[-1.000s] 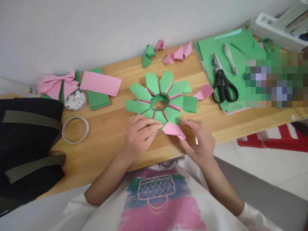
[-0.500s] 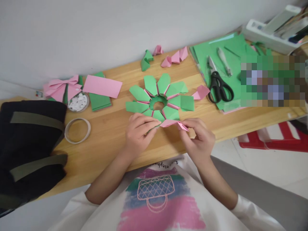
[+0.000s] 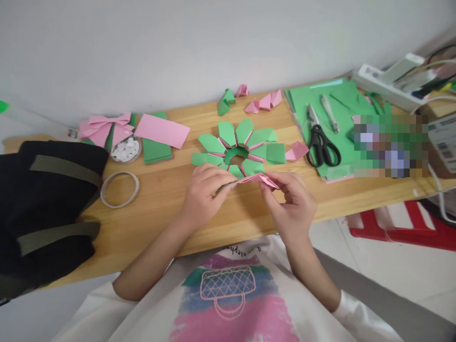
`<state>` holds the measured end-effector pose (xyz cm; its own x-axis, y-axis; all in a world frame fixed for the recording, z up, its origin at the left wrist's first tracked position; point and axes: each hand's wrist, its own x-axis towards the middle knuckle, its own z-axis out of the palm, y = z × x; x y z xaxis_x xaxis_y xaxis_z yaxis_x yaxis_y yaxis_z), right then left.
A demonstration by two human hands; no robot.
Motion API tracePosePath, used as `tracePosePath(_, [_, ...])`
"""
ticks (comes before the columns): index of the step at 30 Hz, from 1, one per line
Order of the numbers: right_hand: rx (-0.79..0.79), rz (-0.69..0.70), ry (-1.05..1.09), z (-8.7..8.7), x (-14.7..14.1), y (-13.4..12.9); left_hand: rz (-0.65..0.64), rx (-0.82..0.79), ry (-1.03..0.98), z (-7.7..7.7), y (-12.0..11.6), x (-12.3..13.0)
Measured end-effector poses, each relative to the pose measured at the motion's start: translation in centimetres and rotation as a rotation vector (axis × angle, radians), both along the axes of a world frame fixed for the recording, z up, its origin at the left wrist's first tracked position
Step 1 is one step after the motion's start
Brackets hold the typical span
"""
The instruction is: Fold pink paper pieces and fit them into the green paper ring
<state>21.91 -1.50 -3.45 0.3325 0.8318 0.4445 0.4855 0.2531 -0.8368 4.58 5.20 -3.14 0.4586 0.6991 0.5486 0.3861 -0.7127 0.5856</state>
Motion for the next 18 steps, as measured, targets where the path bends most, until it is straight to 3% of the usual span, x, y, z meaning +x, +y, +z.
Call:
tracePosePath(9, [0.170,0.005,-0.568,-0.5,2.1,1.3,-0.015,-0.101,-0.117,0.3,0.6,-0.1])
tracePosePath(18, [0.287,-0.004,-0.879,-0.1,3.0,1.5,-0.059,-0.124,-0.124,0.4,0.6,-0.4])
